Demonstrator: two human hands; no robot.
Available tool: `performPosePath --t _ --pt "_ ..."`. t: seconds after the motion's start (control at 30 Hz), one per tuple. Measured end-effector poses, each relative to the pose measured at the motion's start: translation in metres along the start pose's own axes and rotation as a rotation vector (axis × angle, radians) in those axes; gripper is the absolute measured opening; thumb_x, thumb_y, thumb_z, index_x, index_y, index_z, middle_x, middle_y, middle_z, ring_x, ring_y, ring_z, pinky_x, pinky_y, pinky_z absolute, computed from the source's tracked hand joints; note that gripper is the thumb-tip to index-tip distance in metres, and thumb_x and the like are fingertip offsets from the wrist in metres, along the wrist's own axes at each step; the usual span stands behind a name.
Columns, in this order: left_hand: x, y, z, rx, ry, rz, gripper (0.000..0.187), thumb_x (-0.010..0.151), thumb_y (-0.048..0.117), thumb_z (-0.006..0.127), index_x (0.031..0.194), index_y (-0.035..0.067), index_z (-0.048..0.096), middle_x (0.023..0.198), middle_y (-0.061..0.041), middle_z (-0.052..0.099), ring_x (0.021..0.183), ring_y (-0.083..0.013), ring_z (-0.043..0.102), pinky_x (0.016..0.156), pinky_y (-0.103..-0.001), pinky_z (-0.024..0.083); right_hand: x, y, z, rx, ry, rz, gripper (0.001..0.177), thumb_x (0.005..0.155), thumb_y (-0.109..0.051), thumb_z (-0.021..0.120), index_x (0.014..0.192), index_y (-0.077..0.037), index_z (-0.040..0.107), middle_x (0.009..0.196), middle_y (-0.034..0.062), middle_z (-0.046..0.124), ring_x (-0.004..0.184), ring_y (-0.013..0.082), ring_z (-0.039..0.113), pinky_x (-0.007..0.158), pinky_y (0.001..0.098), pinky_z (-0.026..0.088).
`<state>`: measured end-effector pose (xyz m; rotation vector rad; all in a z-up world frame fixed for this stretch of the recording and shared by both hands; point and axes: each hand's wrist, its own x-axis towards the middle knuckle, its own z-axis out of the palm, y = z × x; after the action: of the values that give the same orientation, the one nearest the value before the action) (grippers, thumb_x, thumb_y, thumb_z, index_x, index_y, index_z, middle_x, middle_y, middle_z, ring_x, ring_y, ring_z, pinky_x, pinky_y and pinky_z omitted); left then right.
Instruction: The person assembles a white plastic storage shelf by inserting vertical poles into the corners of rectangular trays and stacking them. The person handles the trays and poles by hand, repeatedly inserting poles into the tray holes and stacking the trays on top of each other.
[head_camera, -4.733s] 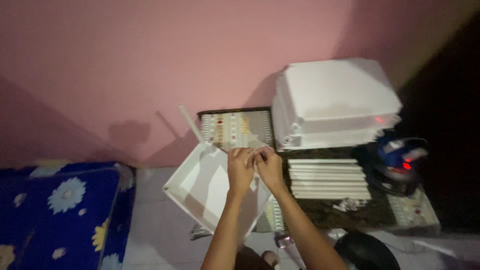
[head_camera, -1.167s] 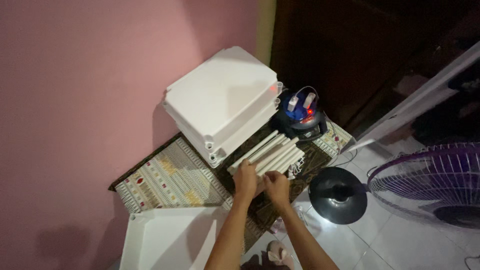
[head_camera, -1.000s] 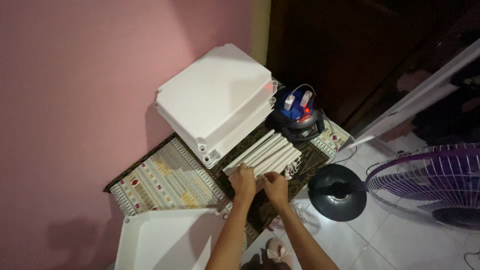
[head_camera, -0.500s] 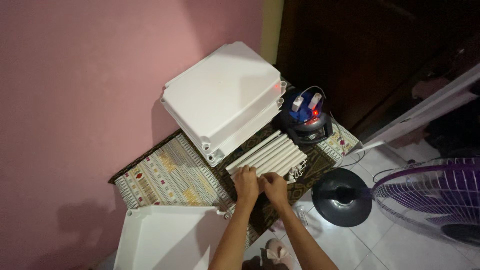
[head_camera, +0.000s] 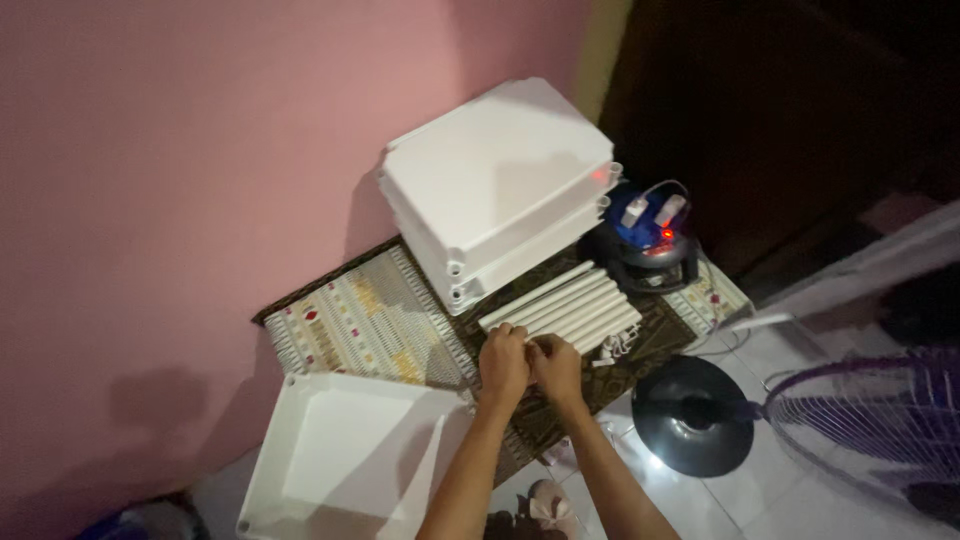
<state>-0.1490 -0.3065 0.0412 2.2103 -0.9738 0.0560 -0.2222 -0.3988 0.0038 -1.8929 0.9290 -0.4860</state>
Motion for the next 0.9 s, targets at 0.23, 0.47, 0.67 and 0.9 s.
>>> performPosePath --t 0.23,0.47,0.67,0.9 --pt "-0.04 -0.014 -0.078 -0.084 0.191 -0.182 0.016 0.083 -0.001 0.069 0.098 0.003 0.073 0.099 -0.016 0.069 0.095 -0.0391 0.066 0.082 -0.048 0.054 -0.037 -0.07 0.03 0.108 -0.278 -0.119 0.023 0.094 -0.019 0.065 0.098 0.002 0.074 0.074 0.0151 0.074 0.063 0.0257 0.071 0.06 0.0352 0.055" --pt "-0.12 -0.045 -0.154 -0.116 0.273 -0.445 0.011 0.083 0.003 0.069 0.093 0.004 0.073 0.101 -0.013 0.07 0.094 -0.0367 0.067 0.081 -0.045 0.055 -0.088 -0.102 0.09 -0.098 -0.466 -0.507 0.02 0.088 -0.014 0.07 0.099 0.001 0.077 0.096 0.0198 0.075 0.087 0.0348 0.072 0.079 0.0404 0.056" --pt "-0.19 -0.071 -0.185 -0.013 0.399 -0.594 0.025 0.082 0.003 0.073 0.107 0.001 0.071 0.107 -0.016 0.069 0.098 -0.0376 0.066 0.083 -0.045 0.054 -0.091 -0.082 0.14 -0.352 -0.554 -0.703 0.036 0.083 -0.016 0.071 0.112 0.005 0.07 0.112 0.0252 0.069 0.11 0.0416 0.063 0.099 0.0468 0.049" --pt "-0.258 -0.088 -0.196 0.226 0.563 -0.741 0.038 0.076 0.006 0.078 0.112 -0.005 0.07 0.112 -0.022 0.065 0.111 -0.04 0.059 0.091 -0.048 0.051 -0.068 -0.044 0.186 -0.772 -0.676 -0.557 0.046 0.093 -0.027 0.059 0.12 0.01 0.058 0.124 0.0319 0.059 0.117 0.048 0.057 0.1 0.0522 0.047"
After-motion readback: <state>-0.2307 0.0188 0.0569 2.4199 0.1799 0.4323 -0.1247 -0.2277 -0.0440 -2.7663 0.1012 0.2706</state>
